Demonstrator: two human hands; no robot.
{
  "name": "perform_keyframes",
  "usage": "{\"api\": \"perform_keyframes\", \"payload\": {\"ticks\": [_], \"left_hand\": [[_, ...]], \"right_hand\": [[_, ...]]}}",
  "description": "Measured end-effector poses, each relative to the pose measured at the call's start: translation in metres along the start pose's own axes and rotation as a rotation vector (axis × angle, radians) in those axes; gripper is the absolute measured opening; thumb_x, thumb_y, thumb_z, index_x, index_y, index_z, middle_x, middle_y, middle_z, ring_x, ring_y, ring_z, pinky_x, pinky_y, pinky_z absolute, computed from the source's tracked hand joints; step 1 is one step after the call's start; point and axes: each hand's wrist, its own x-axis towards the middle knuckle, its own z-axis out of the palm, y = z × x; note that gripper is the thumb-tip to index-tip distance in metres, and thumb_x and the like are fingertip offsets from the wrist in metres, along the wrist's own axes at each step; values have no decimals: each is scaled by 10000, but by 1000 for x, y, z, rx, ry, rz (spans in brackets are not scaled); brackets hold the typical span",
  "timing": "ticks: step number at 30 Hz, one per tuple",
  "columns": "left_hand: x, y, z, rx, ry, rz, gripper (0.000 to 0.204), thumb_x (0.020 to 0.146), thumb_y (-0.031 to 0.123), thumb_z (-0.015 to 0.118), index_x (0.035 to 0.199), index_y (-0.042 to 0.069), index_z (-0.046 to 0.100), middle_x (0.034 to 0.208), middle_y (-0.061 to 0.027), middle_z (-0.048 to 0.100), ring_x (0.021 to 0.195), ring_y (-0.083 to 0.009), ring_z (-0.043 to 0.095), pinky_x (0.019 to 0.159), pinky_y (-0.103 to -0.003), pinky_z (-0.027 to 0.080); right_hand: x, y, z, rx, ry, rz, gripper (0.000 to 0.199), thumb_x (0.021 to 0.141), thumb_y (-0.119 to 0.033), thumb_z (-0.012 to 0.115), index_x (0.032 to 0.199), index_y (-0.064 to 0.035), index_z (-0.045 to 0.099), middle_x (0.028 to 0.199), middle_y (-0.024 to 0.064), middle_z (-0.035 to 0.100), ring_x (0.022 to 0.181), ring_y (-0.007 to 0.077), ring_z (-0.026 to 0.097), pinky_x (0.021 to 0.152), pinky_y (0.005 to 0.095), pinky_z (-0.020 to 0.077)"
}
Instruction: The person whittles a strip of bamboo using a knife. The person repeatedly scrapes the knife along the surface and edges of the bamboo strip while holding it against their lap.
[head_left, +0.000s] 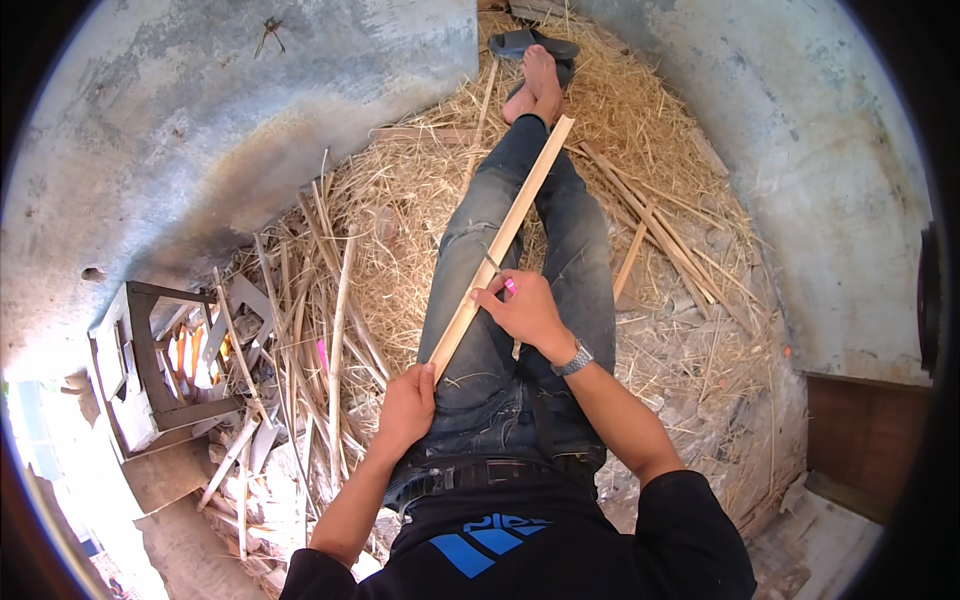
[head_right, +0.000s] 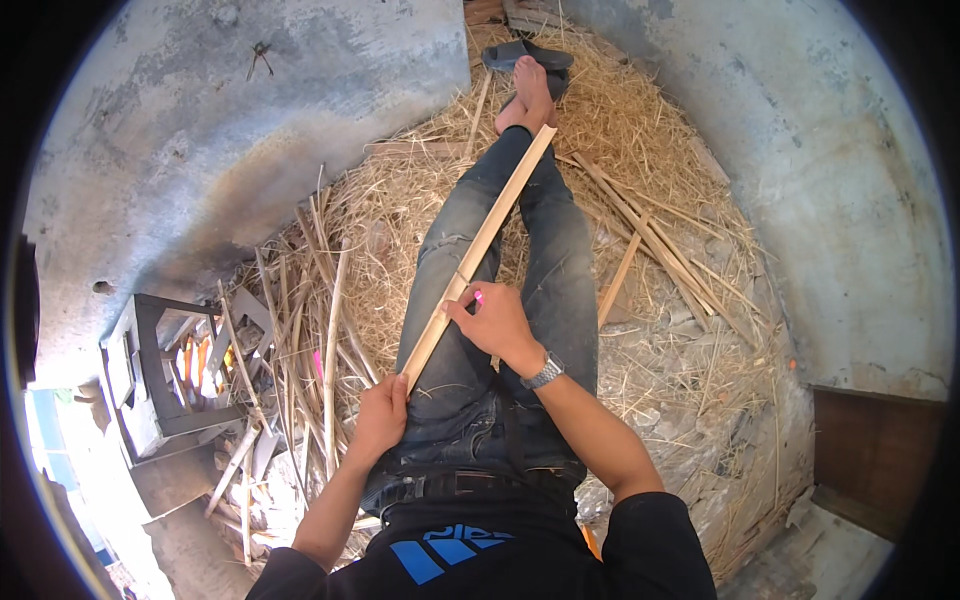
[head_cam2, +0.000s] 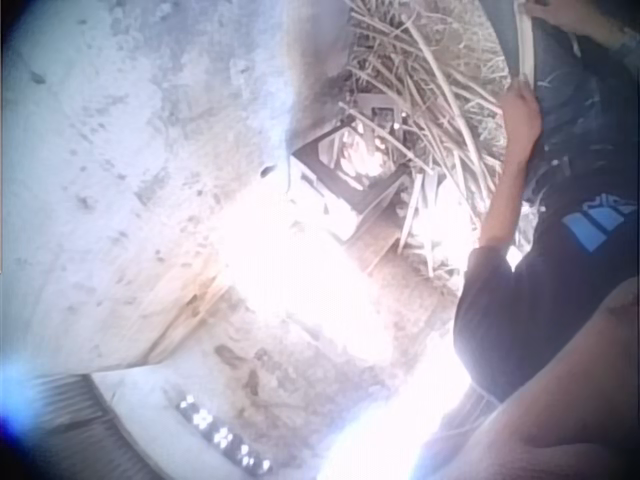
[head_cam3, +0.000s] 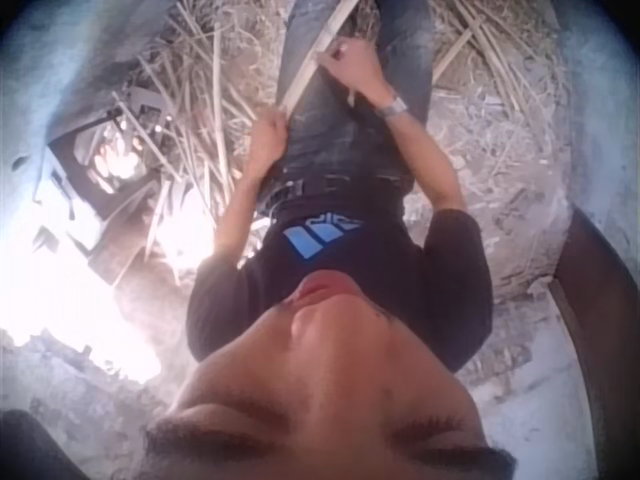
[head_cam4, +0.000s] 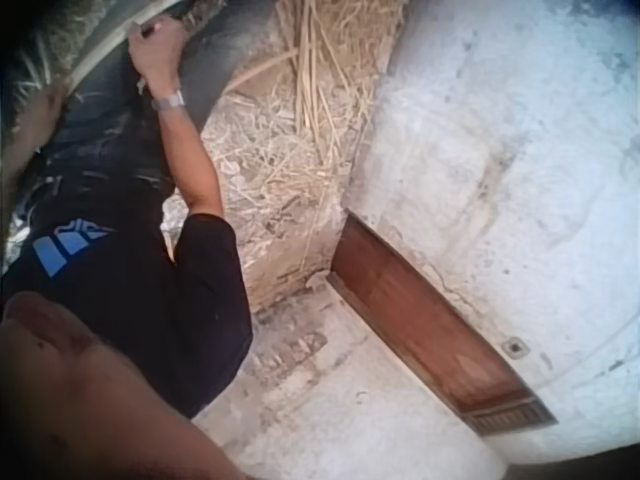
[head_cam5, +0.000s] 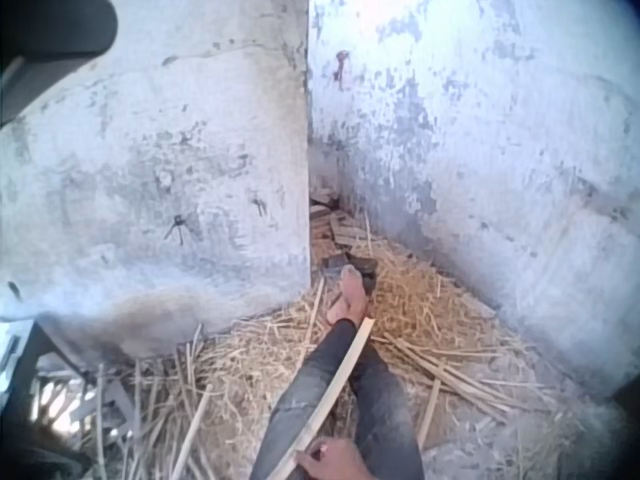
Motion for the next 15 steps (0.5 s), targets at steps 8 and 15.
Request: {"api": "perform_keyframes", "payload": {"ticks": [8, 15], "left_hand": [[-2, 5, 6, 48, 11, -8, 452, 1114, 328, 490, 850, -20, 607, 697, -280, 627, 679, -506, 637, 631, -539, 485], [-1, 3, 6, 33, 15, 10, 444, 1114, 326, 487, 856, -17, 601, 697, -296, 614, 693, -533, 616, 626, -556, 475]], "right_hand": [[3, 14, -9, 9, 84, -35, 276, 899, -227, 748, 769, 10, 694, 541, 67, 552, 485, 122, 509, 501, 326, 395], [0, 7, -19, 34, 89, 34, 243, 875, -204, 784, 748, -17, 694, 512, -4, 500, 476, 57, 445, 474, 304, 359]]}}
